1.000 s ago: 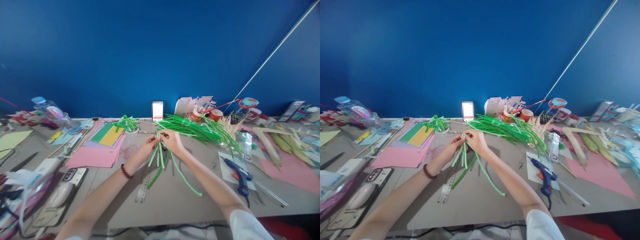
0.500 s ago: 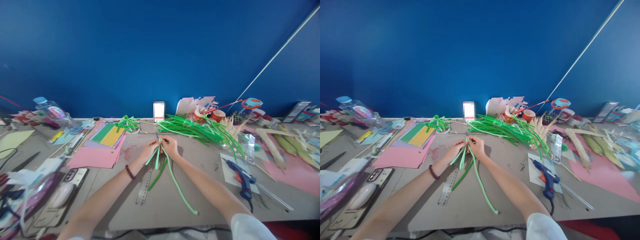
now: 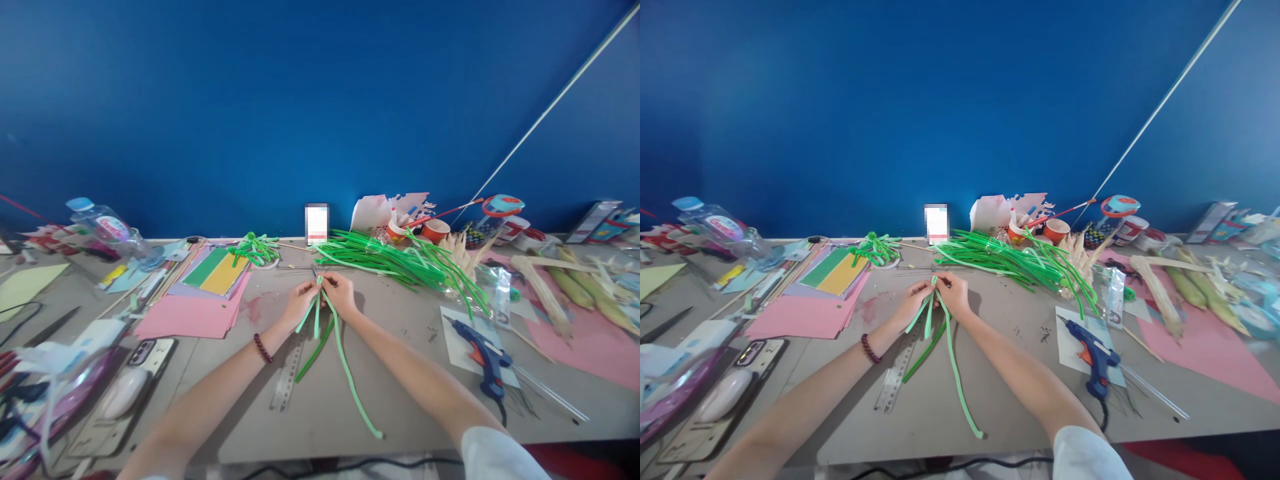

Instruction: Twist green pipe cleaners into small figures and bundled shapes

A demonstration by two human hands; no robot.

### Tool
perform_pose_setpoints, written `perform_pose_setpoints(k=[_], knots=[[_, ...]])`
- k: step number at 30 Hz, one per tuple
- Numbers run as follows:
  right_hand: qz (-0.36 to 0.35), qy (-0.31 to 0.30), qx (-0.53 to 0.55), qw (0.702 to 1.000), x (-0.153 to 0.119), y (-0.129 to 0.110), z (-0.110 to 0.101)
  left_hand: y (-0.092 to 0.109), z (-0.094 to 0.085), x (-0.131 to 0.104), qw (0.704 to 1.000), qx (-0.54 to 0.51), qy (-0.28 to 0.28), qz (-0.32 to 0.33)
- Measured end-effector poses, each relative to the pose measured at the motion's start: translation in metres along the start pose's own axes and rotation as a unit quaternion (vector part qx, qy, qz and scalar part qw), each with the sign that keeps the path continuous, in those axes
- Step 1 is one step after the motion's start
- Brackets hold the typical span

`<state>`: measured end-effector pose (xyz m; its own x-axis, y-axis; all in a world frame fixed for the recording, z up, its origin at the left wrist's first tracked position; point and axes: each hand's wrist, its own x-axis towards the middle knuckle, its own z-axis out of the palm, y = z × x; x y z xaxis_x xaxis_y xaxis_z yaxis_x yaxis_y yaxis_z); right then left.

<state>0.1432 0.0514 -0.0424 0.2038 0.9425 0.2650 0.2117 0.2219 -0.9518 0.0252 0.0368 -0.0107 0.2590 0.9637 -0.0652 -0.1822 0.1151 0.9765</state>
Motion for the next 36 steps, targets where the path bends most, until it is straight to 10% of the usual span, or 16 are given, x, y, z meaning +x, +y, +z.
perform_pose_setpoints(k=[15,36], knots=[[-0.13,-0.025,-0.094,0.987,-0.002,-0.003,-0.008,-0.008,-0.005,-0.002,0.999,0.037,0.024,0.021],[-0.067,-0.069,0.012,0.995,-0.002,-0.005,-0.006,-0.017,-0.009,0.002,0.992,0.047,0.09,0.075]])
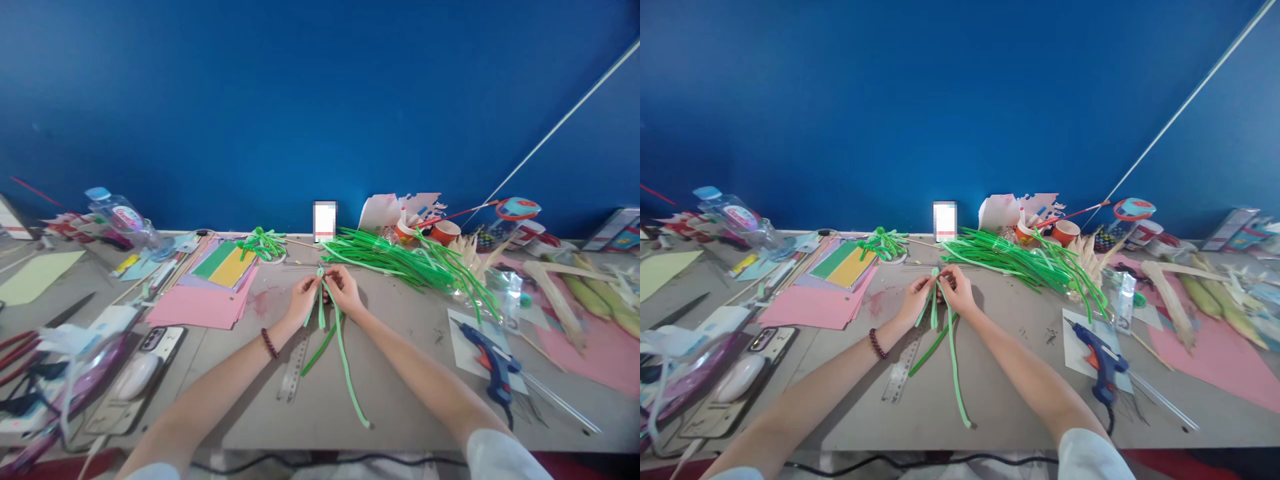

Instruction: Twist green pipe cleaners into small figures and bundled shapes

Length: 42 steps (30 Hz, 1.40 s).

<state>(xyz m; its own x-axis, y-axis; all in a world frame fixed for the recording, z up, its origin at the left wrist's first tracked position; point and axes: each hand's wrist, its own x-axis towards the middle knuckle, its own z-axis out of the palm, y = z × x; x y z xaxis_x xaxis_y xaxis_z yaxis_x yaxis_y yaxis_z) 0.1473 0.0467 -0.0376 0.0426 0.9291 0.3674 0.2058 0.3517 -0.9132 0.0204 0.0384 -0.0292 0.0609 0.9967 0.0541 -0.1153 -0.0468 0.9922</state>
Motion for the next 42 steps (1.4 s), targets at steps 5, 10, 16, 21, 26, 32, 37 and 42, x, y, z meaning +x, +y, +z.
perform_pose_setpoints(k=[5,10,16,21,26,32,37,42], knots=[[0.034,-0.012,0.04,0.999,0.002,-0.003,0.0,0.004,-0.004,0.003,0.997,0.061,-0.015,0.036],[0.058,0.006,0.057,0.997,0.008,-0.003,-0.002,0.01,-0.003,0.002,0.994,0.086,-0.012,0.07],[0.067,-0.016,0.07,0.995,0.009,-0.001,-0.003,0.007,-0.007,0.005,0.997,0.063,0.019,0.051],[0.086,-0.043,0.088,0.991,0.008,0.005,-0.002,0.002,-0.01,0.007,0.991,0.112,0.023,0.074],[0.075,-0.029,0.063,0.995,0.007,0.006,0.0,0.001,-0.007,0.006,0.99,0.12,0.044,0.063],[0.086,-0.03,0.071,0.993,0.006,0.003,-0.002,0.0,-0.008,0.012,0.997,0.075,-0.004,0.028],[0.111,-0.039,0.103,0.988,0.006,0.003,-0.003,0.004,-0.008,0.014,0.997,0.067,-0.014,0.022],[0.126,-0.063,0.111,0.984,0.007,0.001,-0.003,0.004,-0.009,0.013,0.997,0.066,-0.021,0.032]])
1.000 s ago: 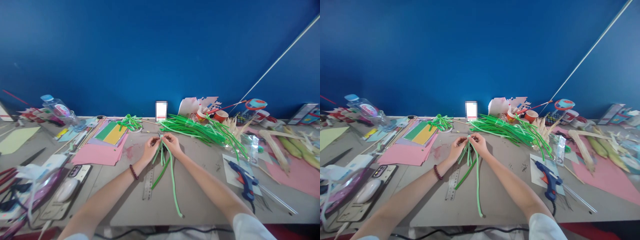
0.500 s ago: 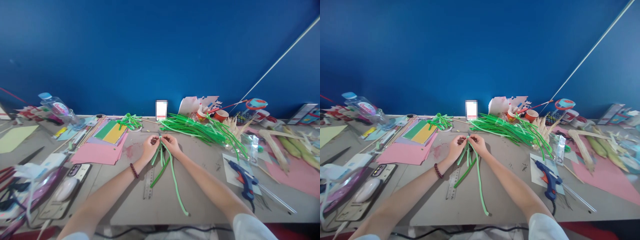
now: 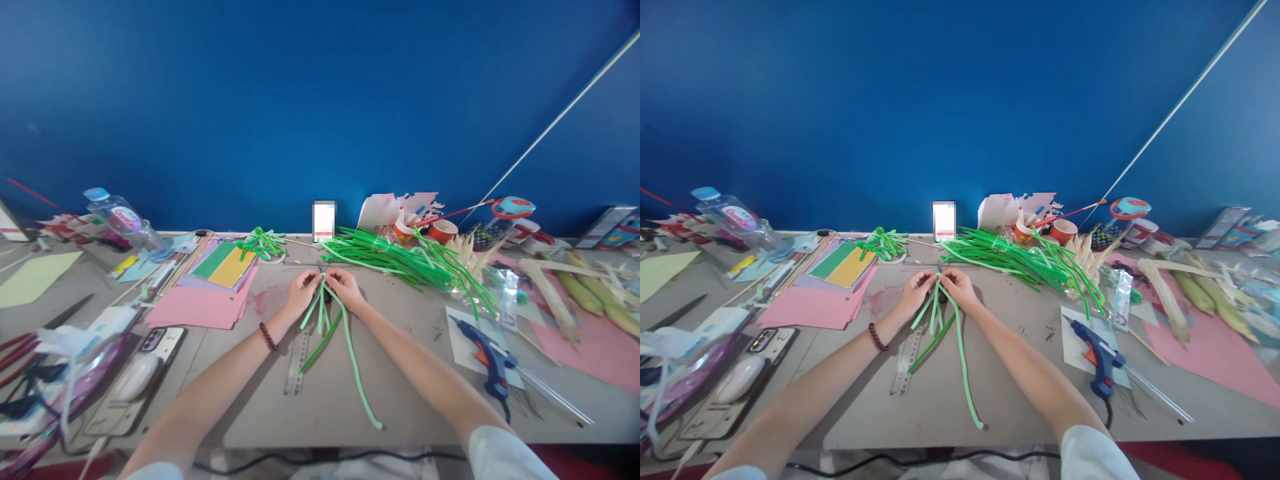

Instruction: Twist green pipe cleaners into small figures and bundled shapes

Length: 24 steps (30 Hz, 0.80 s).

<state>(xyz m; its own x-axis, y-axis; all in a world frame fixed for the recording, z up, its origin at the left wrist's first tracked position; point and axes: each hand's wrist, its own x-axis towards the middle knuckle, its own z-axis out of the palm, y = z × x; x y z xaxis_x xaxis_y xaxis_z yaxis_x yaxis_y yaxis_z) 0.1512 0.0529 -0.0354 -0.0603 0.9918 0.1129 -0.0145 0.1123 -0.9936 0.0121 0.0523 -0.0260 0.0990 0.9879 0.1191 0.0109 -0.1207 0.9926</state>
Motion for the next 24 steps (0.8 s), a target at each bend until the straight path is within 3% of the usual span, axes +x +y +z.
perform_pose_setpoints(k=[7,14,20,24], knots=[[-0.031,-0.007,-0.029,0.999,-0.001,0.001,0.001,-0.002,-0.002,0.001,0.999,-0.03,0.008,-0.009],[-0.035,0.007,-0.031,0.999,-0.002,0.005,0.0,-0.003,-0.004,0.001,0.993,-0.091,0.001,-0.076],[-0.033,0.005,-0.034,0.999,-0.001,0.009,0.0,0.0,-0.005,0.002,0.999,-0.044,-0.007,-0.027],[-0.064,0.031,-0.059,0.996,0.0,0.009,0.003,-0.003,-0.006,0.002,0.997,-0.06,-0.025,-0.031]])
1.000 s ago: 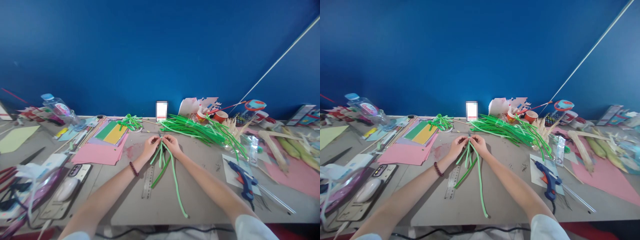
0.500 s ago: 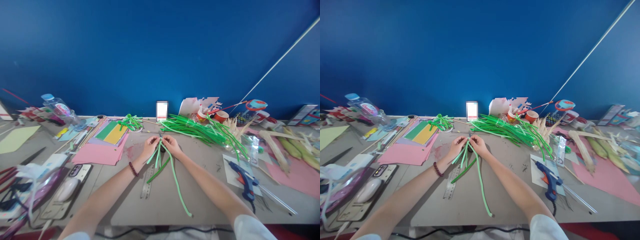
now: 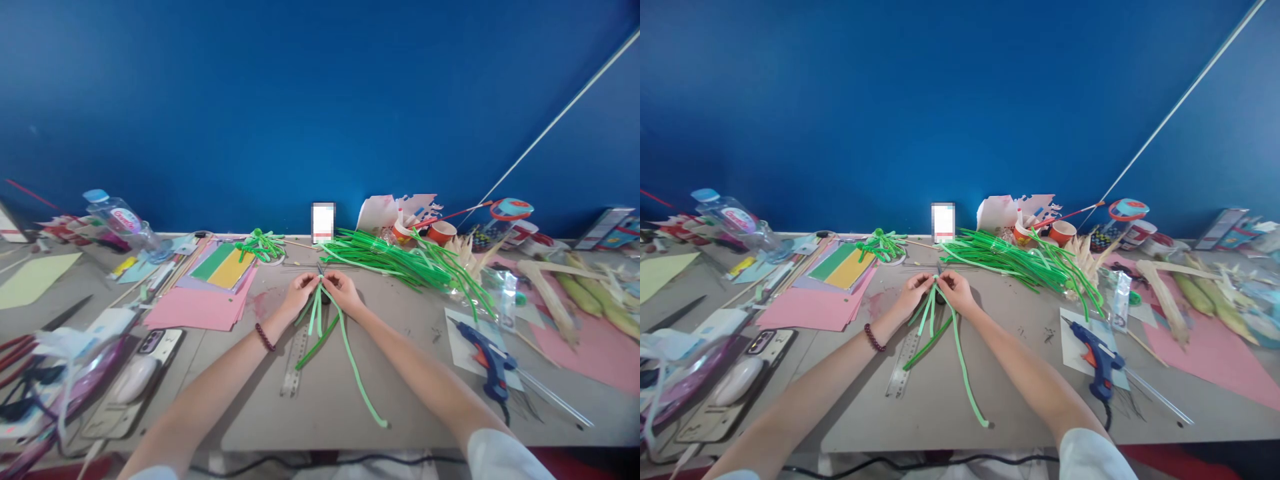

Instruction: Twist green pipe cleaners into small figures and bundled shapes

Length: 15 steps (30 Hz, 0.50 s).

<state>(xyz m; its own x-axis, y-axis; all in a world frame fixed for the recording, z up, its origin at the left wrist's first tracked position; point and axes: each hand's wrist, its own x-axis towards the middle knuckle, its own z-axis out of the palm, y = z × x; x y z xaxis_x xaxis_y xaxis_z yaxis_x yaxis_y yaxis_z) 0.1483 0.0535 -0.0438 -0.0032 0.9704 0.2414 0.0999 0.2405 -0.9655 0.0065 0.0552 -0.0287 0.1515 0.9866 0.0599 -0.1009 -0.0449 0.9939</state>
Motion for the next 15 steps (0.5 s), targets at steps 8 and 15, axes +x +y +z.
perform_pose_setpoints(k=[8,15], knots=[[0.079,-0.009,0.071,0.994,0.0002,-0.0077,-0.0038,-0.0027,-0.0027,0.0026,1.0,-0.02,-0.005,-0.011],[0.091,-0.028,0.076,0.993,0.0009,-0.0098,-0.0034,-0.0001,-0.0008,0.0007,0.999,-0.027,-0.017,-0.006]])
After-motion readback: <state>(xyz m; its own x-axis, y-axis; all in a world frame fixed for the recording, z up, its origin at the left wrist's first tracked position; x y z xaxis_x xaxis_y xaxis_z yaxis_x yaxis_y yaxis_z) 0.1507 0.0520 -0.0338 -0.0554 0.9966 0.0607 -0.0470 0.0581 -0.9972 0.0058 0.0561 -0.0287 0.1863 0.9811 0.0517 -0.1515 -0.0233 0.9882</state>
